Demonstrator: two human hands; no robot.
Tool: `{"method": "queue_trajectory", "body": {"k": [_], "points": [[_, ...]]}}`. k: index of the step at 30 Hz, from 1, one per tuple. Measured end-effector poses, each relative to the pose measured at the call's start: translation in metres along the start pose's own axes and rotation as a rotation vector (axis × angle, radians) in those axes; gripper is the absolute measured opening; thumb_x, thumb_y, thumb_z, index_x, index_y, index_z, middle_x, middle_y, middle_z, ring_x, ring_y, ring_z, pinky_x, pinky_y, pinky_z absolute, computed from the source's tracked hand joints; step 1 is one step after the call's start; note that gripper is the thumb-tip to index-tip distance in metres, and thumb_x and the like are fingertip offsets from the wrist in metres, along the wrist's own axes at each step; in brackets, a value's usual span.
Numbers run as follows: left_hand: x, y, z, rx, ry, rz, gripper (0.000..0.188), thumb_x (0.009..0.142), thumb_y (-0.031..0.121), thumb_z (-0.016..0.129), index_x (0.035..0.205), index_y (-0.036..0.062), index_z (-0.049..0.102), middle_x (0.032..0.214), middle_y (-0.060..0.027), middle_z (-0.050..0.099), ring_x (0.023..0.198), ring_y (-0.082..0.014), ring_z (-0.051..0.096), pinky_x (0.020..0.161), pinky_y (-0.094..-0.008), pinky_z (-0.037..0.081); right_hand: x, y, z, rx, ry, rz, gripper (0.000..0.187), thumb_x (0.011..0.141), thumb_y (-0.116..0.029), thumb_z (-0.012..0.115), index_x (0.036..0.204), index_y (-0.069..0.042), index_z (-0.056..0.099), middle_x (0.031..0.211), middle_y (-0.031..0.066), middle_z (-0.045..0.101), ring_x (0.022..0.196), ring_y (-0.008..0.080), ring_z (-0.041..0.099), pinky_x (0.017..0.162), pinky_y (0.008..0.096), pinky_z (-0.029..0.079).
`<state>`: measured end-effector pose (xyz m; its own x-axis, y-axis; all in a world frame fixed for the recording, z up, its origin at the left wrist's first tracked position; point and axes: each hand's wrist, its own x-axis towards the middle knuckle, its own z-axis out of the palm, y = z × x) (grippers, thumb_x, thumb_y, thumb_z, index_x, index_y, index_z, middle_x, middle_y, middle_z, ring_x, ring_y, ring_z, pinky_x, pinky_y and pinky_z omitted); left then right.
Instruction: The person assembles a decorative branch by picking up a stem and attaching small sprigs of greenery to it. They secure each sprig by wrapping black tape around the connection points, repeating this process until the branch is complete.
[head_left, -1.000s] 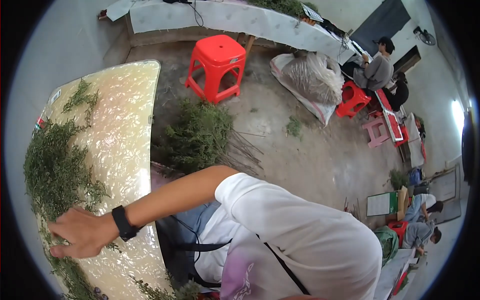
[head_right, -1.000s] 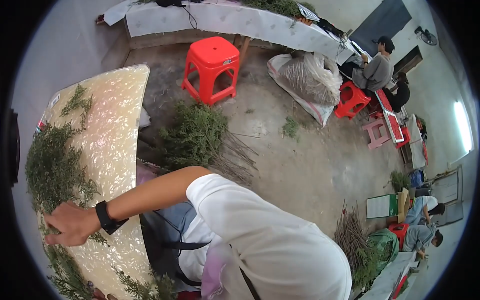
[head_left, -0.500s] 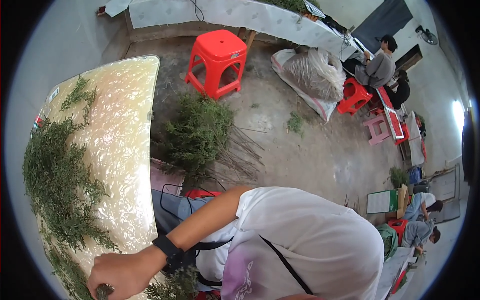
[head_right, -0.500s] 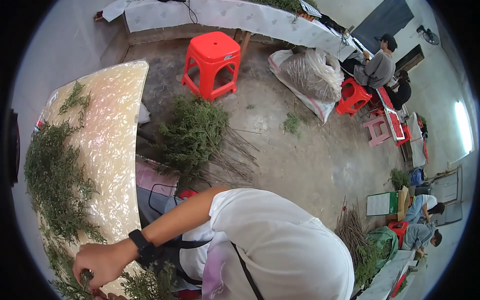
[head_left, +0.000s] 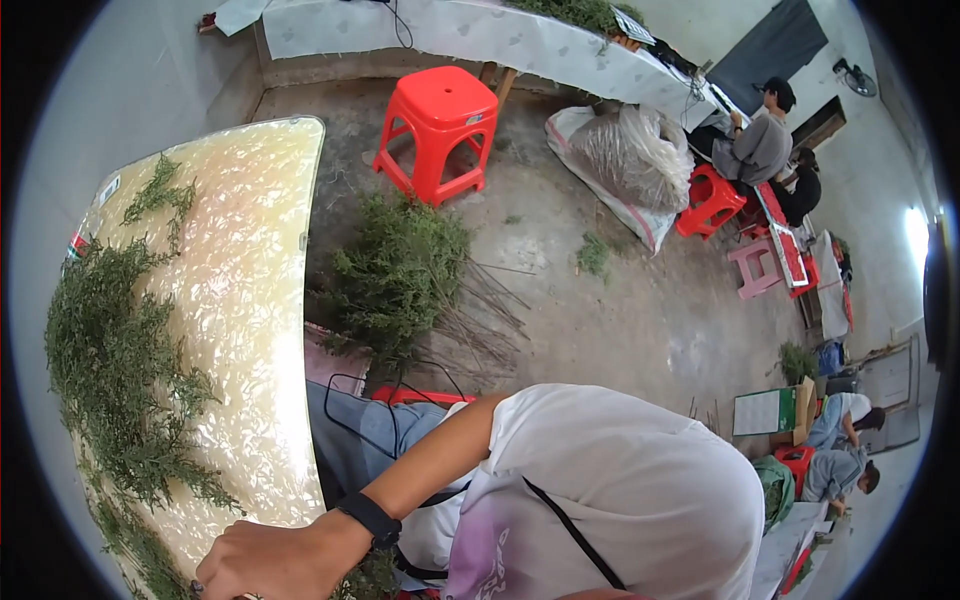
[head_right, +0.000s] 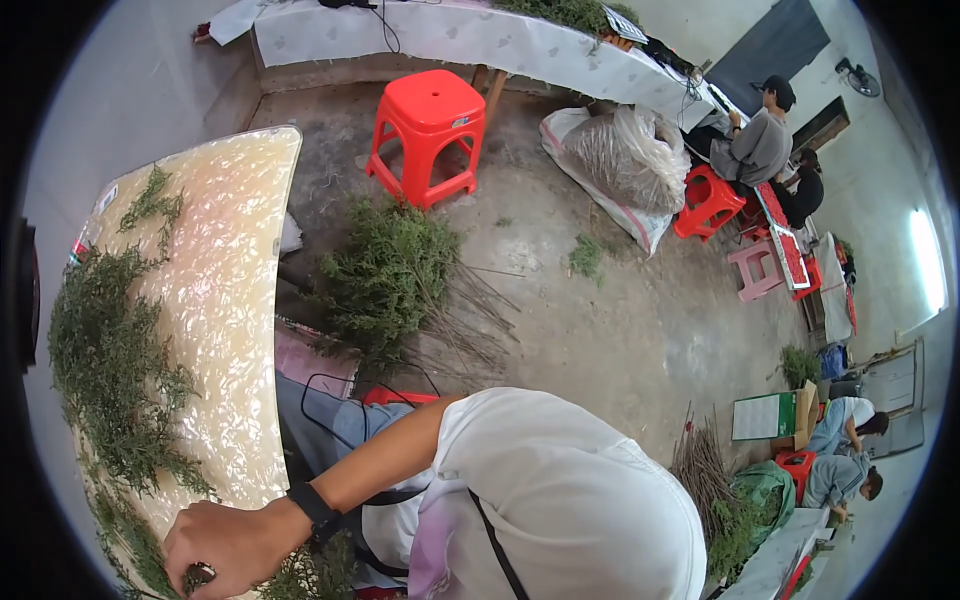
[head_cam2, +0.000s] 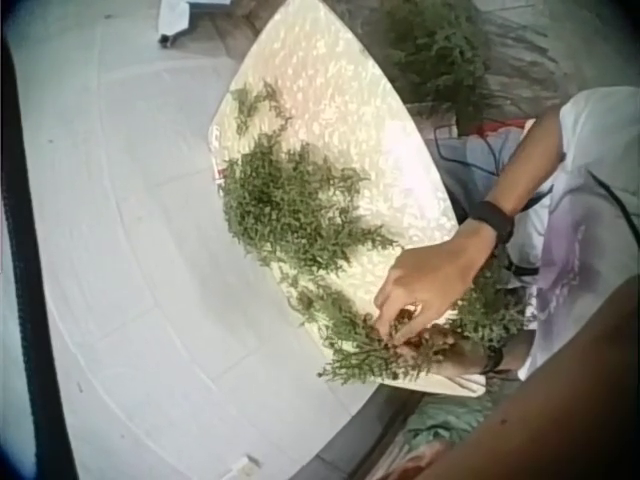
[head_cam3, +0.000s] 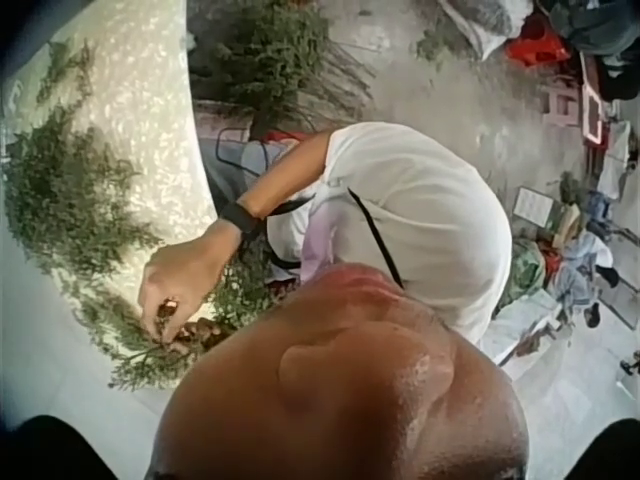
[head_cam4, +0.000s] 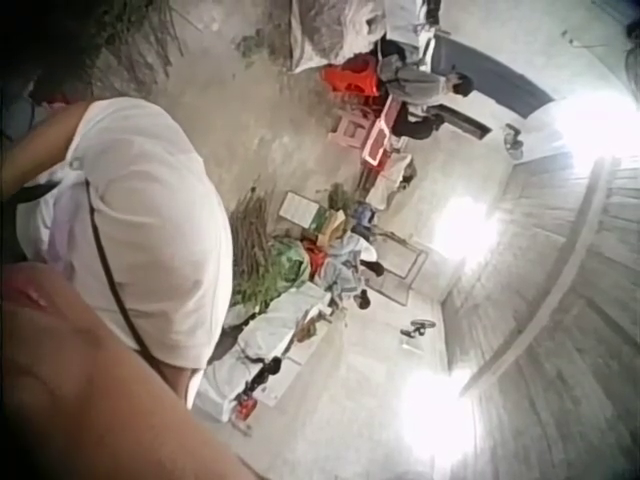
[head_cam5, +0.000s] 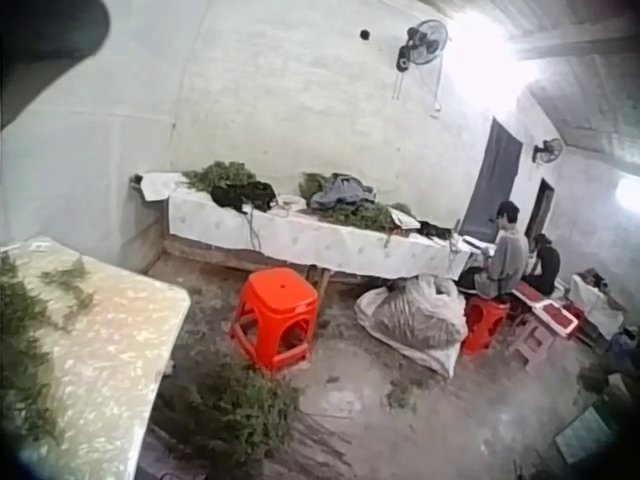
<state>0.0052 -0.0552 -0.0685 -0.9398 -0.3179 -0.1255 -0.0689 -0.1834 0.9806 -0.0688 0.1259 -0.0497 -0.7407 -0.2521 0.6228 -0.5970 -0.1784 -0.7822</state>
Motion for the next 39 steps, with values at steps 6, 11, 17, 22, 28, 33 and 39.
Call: {"method": "queue_trajectory", "body": {"k": [6, 11, 17, 22, 28, 33, 39], "points": [[0.007, -0.015, 0.005, 0.203, 0.155, 0.189, 0.042, 0.1, 0.031, 0.048, 0.129, 0.0007, 0.054, 0.114, -0.0121, 0.061, 0.081, -0.0181, 0.057, 0.063, -0.0247, 0.043, -0.002, -0.001, -0.006, -0.041, 0.029, 0.034, 0.026, 0.09, -0.036, 0.067, 0.099, -0.013, 0.074, 0.084, 0.0036, 0.069, 0.072, 0.0156, 0.063, 0.06, 0.0316, 0.049], [0.043, -0.038, -0.034, -0.565, -0.876, 0.797, 0.04, 0.096, 0.027, 0.053, 0.134, 0.015, 0.054, 0.082, -0.0027, 0.054, 0.058, -0.0128, 0.044, 0.054, -0.0225, 0.032, 0.0, 0.0, 0.011, 0.008, 0.169, -0.013, 0.018, 0.075, -0.027, 0.071, 0.085, -0.012, 0.072, 0.076, 0.0044, 0.066, 0.071, 0.0231, 0.063, 0.062, 0.0352, 0.048], [-0.025, -0.003, 0.008, 0.021, 0.011, 0.261, 0.031, 0.093, 0.037, 0.06, 0.108, 0.0091, 0.058, 0.072, 0.0023, 0.053, 0.057, -0.0081, 0.051, 0.046, -0.027, 0.041, 0.0, 0.014, -0.005, 0.159, 0.072, 0.061, 0.012, 0.08, -0.006, 0.071, 0.093, -0.007, 0.072, 0.086, 0.0095, 0.068, 0.077, 0.0257, 0.067, 0.064, 0.033, 0.052], [-0.02, 0.037, 0.072, -0.373, 0.077, 0.011, 0.018, 0.091, 0.01, 0.064, 0.104, -0.0018, 0.059, 0.08, -0.0068, 0.062, 0.057, -0.0103, 0.056, 0.036, -0.0244, 0.041, 0.012, 0.005, -0.018, -0.07, -0.031, 0.174, 0.012, 0.081, -0.002, 0.072, 0.093, -0.002, 0.072, 0.091, 0.0098, 0.066, 0.078, 0.0148, 0.063, 0.062, 0.0233, 0.048], [-0.017, 0.04, 0.066, -0.334, 0.2, -0.021, 0.018, 0.09, 0.01, 0.066, 0.1, -0.0042, 0.06, 0.08, -0.0079, 0.062, 0.053, -0.0137, 0.058, 0.034, -0.0261, 0.044, 0.017, 0.01, -0.008, -0.068, -0.099, 0.208, 0.014, 0.083, -0.005, 0.073, 0.096, -0.002, 0.07, 0.1, 0.0081, 0.062, 0.082, 0.0103, 0.059, 0.064, 0.0198, 0.045], [-0.018, 0.038, 0.066, -0.309, 0.197, -0.008, 0.02, 0.089, 0.012, 0.069, 0.097, -0.0047, 0.061, 0.079, -0.0083, 0.062, 0.053, -0.0145, 0.059, 0.036, -0.0261, 0.045, 0.017, 0.01, -0.005, -0.023, -0.094, 0.216, 0.013, 0.083, -0.006, 0.073, 0.096, -0.003, 0.07, 0.101, 0.0073, 0.063, 0.076, 0.0097, 0.059, 0.059, 0.0202, 0.044], [-0.015, 0.035, 0.069, -0.287, 0.189, -0.057, 0.021, 0.089, 0.014, 0.069, 0.096, -0.0048, 0.061, 0.074, -0.0073, 0.061, 0.05, -0.0151, 0.059, 0.037, -0.0261, 0.046, 0.017, 0.011, -0.008, -0.084, -0.033, 0.256, 0.014, 0.079, -0.004, 0.075, 0.093, -0.006, 0.073, 0.097, 0.0084, 0.067, 0.08, 0.0146, 0.064, 0.061, 0.0229, 0.05]]}}
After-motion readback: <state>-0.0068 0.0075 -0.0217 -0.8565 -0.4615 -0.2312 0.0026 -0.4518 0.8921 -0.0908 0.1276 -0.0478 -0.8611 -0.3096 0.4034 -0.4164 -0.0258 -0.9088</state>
